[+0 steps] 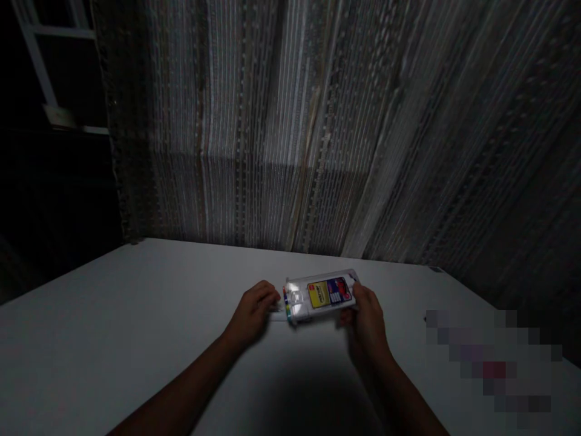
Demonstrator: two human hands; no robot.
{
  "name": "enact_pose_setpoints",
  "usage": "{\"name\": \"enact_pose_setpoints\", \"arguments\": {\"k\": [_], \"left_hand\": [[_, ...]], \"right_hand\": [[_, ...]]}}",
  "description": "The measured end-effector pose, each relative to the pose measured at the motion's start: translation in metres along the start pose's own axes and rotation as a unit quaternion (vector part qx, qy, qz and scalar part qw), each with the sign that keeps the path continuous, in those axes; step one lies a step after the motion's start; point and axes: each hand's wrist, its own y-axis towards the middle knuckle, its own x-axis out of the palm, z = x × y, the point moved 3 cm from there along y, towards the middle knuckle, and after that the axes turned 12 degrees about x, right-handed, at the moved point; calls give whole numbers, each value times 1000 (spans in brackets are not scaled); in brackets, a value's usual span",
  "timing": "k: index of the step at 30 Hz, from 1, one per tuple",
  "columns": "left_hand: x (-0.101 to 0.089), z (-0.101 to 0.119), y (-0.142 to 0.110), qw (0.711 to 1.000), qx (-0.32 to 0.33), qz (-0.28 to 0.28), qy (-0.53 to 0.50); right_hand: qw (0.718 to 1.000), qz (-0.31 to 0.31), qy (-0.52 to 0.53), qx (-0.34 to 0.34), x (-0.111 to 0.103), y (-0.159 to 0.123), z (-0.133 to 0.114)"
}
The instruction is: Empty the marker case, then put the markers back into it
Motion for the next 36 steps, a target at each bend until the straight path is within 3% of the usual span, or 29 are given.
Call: {"name": "enact_pose_setpoints", "arguments": {"k": [3, 7, 13, 18, 25, 29, 36], "left_hand": [[3, -5, -3, 999, -45, 15, -25], [14, -16, -12, 987, -116, -24, -106], [16, -18, -13, 980, -140, -42, -133], [13, -12, -11, 977, -149, -61, -141], [8, -10, -11, 988, -22, -143, 58], [3, -9, -11, 967, -34, -187, 169], [-2, -4, -11, 949, -14, -232, 213]], "right_hand": [[1000, 20, 9, 10, -3, 1, -2], [1000, 2, -18, 8, -1, 0, -6], [998, -1, -48, -50, 1, -4, -15], [998, -5, -57, -39, 2, -7, -15], [997, 7, -60, -40, -1, -6, -15], [995, 37, -66, -67, -9, -2, -21], [979, 144, -79, -124, -28, -1, -44]]}}
